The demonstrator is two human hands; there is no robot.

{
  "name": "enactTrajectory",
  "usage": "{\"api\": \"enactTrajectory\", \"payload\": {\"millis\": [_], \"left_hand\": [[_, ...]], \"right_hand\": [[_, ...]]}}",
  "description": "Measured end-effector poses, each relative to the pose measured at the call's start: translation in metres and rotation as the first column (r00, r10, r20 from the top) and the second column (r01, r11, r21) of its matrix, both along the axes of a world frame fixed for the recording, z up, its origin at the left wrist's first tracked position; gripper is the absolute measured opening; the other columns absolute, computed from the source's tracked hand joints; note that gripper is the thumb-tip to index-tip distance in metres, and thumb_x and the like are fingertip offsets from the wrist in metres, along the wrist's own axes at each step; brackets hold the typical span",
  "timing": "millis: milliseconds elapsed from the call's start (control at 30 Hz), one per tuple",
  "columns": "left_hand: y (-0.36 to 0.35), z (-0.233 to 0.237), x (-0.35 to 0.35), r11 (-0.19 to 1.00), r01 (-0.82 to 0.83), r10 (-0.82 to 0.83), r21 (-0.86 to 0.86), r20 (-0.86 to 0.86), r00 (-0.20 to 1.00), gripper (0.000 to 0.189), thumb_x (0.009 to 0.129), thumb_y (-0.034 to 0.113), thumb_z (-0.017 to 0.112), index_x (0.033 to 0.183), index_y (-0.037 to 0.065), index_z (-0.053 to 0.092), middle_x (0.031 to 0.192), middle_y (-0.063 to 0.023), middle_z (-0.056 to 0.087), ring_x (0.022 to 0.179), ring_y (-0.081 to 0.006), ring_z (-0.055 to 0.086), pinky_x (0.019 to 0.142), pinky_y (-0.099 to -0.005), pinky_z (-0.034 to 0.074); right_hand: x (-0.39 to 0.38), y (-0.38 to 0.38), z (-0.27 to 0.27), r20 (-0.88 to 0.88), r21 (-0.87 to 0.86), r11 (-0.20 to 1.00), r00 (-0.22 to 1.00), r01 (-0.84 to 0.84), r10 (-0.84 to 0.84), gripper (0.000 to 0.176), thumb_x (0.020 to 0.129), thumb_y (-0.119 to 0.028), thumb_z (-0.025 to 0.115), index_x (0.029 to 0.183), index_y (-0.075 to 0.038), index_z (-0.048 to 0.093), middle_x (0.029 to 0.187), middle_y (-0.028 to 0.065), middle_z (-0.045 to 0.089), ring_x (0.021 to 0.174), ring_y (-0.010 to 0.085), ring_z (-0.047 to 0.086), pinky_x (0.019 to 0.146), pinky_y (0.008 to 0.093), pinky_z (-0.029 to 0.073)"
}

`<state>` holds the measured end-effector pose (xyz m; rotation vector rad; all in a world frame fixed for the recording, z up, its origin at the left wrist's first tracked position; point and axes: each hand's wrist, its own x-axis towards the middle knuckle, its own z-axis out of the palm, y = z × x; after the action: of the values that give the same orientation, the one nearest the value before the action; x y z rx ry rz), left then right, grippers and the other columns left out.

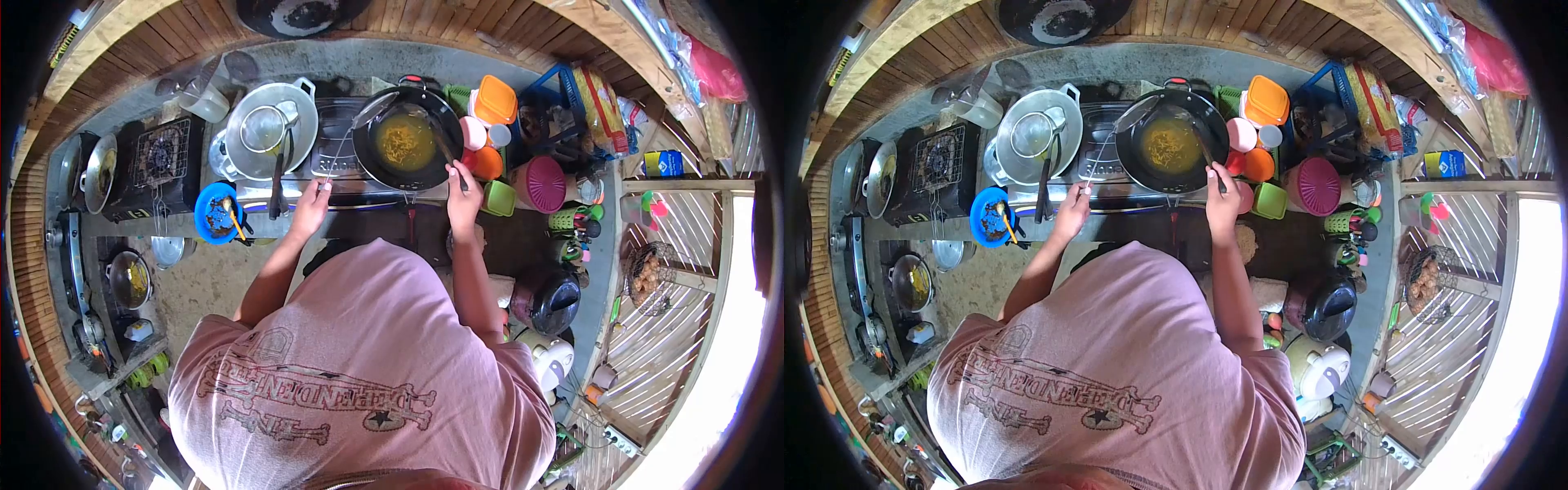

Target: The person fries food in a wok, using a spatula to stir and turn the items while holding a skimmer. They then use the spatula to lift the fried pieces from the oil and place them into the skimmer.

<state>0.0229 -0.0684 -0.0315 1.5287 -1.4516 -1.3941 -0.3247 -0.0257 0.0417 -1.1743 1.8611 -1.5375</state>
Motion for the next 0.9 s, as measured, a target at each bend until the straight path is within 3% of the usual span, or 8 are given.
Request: {"api": "enactTrajectory", "payload": {"millis": [67, 133, 200, 267, 467, 600, 733, 900], "left_hand": [[0.0, 0.006, -0.002, 1.0, 0.0, 0.0, 0.011, -0.002, 1.0, 0.035, 0.108, 0.038, 0.052, 0.119, 0.005, 0.06, 0.071, -0.0027, 0.054, 0.063, -0.0142, 0.052, 0.061, -0.0333, 0.044], [0.0, 0.012, -0.003, 1.0, 0.001, -0.001, 0.025, -0.003, 1.0, 0.035, 0.108, 0.037, 0.053, 0.119, 0.006, 0.06, 0.07, -0.0019, 0.054, 0.062, -0.0137, 0.051, 0.06, -0.0328, 0.043], [-0.001, 0.016, -0.005, 1.0, 0.004, -0.004, 0.026, -0.025, 1.0, 0.033, 0.108, 0.036, 0.053, 0.119, 0.006, 0.061, 0.069, -0.0004, 0.053, 0.06, -0.0121, 0.05, 0.058, -0.0316, 0.042], [-0.002, 0.021, -0.006, 1.0, 0.006, -0.005, 0.03, -0.03, 1.0, 0.033, 0.108, 0.036, 0.053, 0.119, 0.006, 0.061, 0.069, -0.0001, 0.052, 0.06, -0.0115, 0.049, 0.057, -0.0312, 0.041], [-0.004, 0.006, -0.002, 1.0, 0.018, -0.017, 0.008, -0.065, 0.998, 0.033, 0.109, 0.036, 0.052, 0.125, 0.008, 0.057, 0.071, 0.0032, 0.045, 0.056, -0.0078, 0.044, 0.049, -0.0262, 0.036], [-0.003, 0.004, -0.001, 1.0, 0.018, -0.018, -0.004, -0.08, 0.997, 0.032, 0.109, 0.036, 0.052, 0.125, 0.009, 0.057, 0.072, 0.0037, 0.044, 0.056, -0.0072, 0.043, 0.049, -0.0256, 0.035], [-0.005, 0.001, -0.002, 1.0, 0.021, -0.021, 0.003, -0.065, 0.998, 0.032, 0.109, 0.036, 0.052, 0.125, 0.009, 0.057, 0.072, 0.0041, 0.044, 0.055, -0.0069, 0.043, 0.048, -0.0257, 0.034], [-0.007, -0.006, -0.001, 1.0, 0.014, -0.012, 0.01, -0.114, 0.993, 0.032, 0.109, 0.037, 0.052, 0.124, 0.009, 0.057, 0.071, 0.0042, 0.044, 0.054, -0.007, 0.043, 0.048, -0.0254, 0.034]], "right_hand": [[0.005, 0.0, -0.003, -0.052, 0.025, 0.999, 0.998, -0.032, 0.034, 0.027, 0.101, -0.016, 0.068, 0.121, 0.003, 0.071, 0.109, 0.0136, 0.077, 0.101, 0.0135, 0.069, 0.093, 0.0283, 0.051], [0.005, -0.003, -0.026, 0.095, 0.001, 0.998, 0.993, -0.067, 0.067, 0.027, 0.101, -0.016, 0.068, 0.12, 0.003, 0.071, 0.109, 0.0133, 0.076, 0.102, 0.0144, 0.069, 0.094, 0.0291, 0.051], [0.003, -0.002, -0.03, 0.064, 0.002, 0.998, 0.996, -0.069, 0.069, 0.027, 0.101, -0.015, 0.068, 0.12, 0.004, 0.071, 0.11, 0.0134, 0.076, 0.102, 0.0163, 0.07, 0.094, 0.0301, 0.051], [0.001, -0.002, -0.019, -0.136, 0.066, 0.997, 0.99, -0.027, 0.036, 0.027, 0.101, -0.016, 0.068, 0.12, 0.002, 0.071, 0.11, 0.0149, 0.076, 0.101, 0.0196, 0.071, 0.094, 0.0314, 0.052], [-0.021, -0.002, -0.036, -0.126, 0.01, 0.999, 0.991, 0.053, -0.051, 0.027, 0.1, -0.018, 0.069, 0.121, -0.001, 0.072, 0.11, 0.0163, 0.076, 0.101, 0.0204, 0.071, 0.094, 0.0317, 0.052], [-0.004, 0.0, -0.013, -0.024, -0.004, 1.0, 1.0, -0.009, 0.009, 0.027, 0.101, -0.016, 0.068, 0.122, 0.001, 0.07, 0.11, 0.014, 0.076, 0.104, 0.0169, 0.069, 0.096, 0.0315, 0.051], [0.015, 0.005, 0.023, -0.173, 0.136, 0.99, 0.984, -0.025, 0.048, 0.027, 0.102, -0.016, 0.066, 0.12, 0.003, 0.07, 0.112, 0.0142, 0.076, 0.106, 0.0176, 0.069, 0.097, 0.0317, 0.051], [-0.007, -0.004, -0.018, -0.065, 0.002, 1.0, 0.998, 0.022, -0.022, 0.026, 0.101, -0.016, 0.067, 0.12, 0.002, 0.071, 0.107, 0.0139, 0.077, 0.099, 0.0179, 0.07, 0.093, 0.0305, 0.052]]}}
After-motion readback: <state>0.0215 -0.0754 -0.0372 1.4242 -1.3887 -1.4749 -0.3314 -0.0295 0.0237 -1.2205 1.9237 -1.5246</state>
